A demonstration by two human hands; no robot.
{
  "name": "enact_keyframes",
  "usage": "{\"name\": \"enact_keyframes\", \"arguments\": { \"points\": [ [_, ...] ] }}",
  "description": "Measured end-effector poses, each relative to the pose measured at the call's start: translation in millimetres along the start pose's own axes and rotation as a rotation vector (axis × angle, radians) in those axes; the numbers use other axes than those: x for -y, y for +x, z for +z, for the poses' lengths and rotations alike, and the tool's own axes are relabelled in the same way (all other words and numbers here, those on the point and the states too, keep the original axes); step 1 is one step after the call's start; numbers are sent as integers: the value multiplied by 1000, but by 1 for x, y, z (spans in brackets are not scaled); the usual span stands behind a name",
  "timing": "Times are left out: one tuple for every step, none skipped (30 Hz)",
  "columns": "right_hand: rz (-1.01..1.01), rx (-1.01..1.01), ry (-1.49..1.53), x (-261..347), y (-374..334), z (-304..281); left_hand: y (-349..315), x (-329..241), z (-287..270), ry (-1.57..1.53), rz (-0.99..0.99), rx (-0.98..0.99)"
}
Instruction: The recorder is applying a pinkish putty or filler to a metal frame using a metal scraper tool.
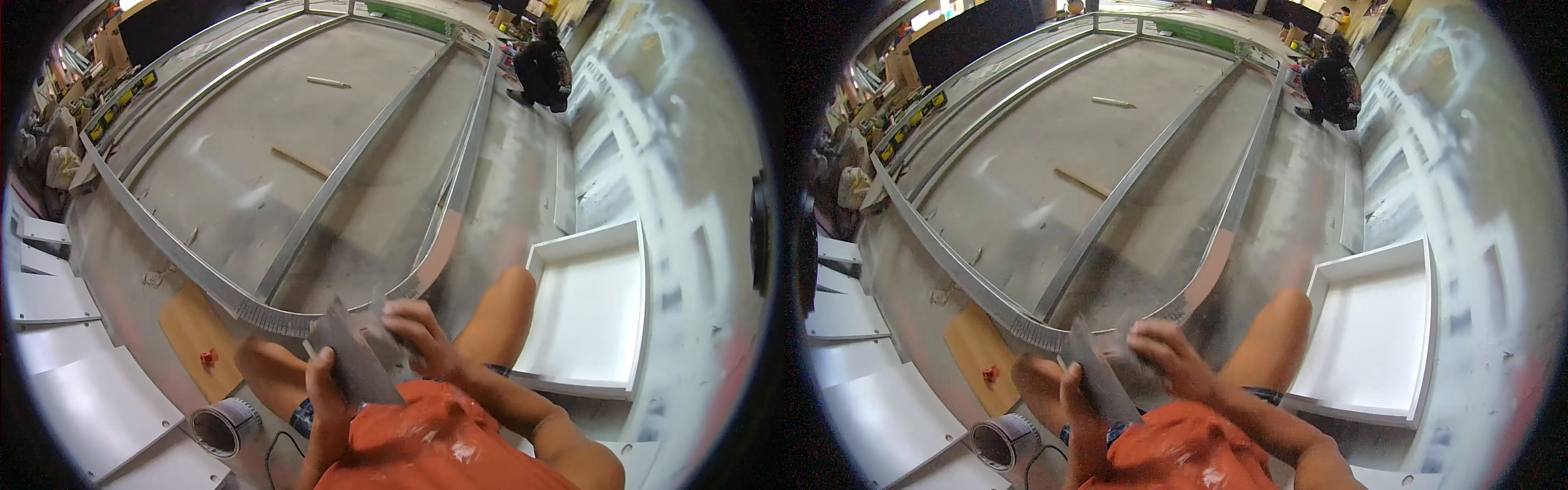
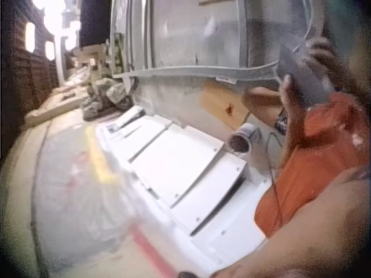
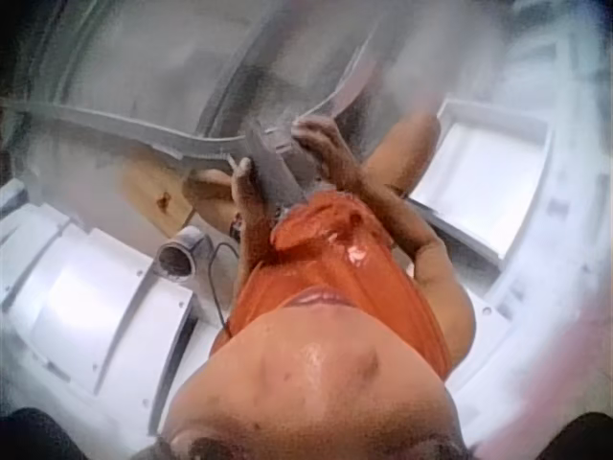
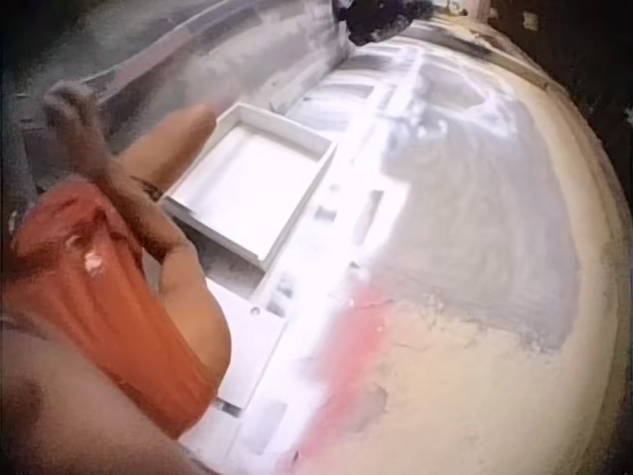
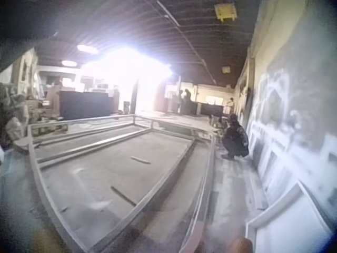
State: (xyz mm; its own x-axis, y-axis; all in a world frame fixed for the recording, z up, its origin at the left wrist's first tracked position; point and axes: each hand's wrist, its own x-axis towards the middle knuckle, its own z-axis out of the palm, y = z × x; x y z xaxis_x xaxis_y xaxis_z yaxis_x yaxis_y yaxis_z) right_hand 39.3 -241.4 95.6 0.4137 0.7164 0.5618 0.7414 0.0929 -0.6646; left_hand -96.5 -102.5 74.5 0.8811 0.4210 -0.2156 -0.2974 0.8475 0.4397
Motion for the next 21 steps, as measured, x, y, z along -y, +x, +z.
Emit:
{"name": "enact_keyframes", "arguments": {
  "points": [
    [-3,-3,1,12,3,0,4,-1,5,3,2,2],
    [-239,37,67,20,6,0,7,-1,9,-166,-91,-116],
    [-473,72,116,26,7,1,12,-1,14,-336,-195,-222],
    [-433,-32,193,16,-3,15,13,1,12,-214,-182,-98],
    [-437,-42,185,0,-6,19,13,5,15,-205,-187,-89],
    [-243,-115,116,-13,-2,20,13,8,18,53,-27,-89],
    [-46,-185,61,-26,0,20,12,11,20,313,140,-97],
    [-45,-191,65,-40,4,13,5,6,27,298,115,-128],
    [93,-90,62,-53,9,4,4,4,21,304,122,-139],
    [231,7,50,-60,11,-5,5,2,12,234,132,-117],
    [231,4,55,-54,7,-10,6,1,8,164,141,-95],
    [588,-101,564,-43,3,-15,11,0,12,164,146,-98],
    [938,-217,1074,-38,0,-20,21,-2,22,108,109,-160],
    [1093,-243,1289,-39,-5,-23,27,-2,28,52,72,-224],
    [1145,-223,1327,-40,-12,-22,31,2,29,57,74,-220],
    [1171,-226,1306,-38,-17,-17,37,11,28,-8,87,-195],
    [1173,-257,1245,-37,-18,-10,41,18,30,-73,100,-170],
    [1156,-313,1160,-35,-14,-5,39,27,36,-69,98,-172],
    [1140,-363,1097,-37,-6,-2,37,35,41,152,206,-228],
    [1149,-399,1095,-45,6,-7,34,41,45,374,313,-281],
    [1176,-407,1127,-55,18,-15,30,45,44,377,314,-282]
  ]
}}
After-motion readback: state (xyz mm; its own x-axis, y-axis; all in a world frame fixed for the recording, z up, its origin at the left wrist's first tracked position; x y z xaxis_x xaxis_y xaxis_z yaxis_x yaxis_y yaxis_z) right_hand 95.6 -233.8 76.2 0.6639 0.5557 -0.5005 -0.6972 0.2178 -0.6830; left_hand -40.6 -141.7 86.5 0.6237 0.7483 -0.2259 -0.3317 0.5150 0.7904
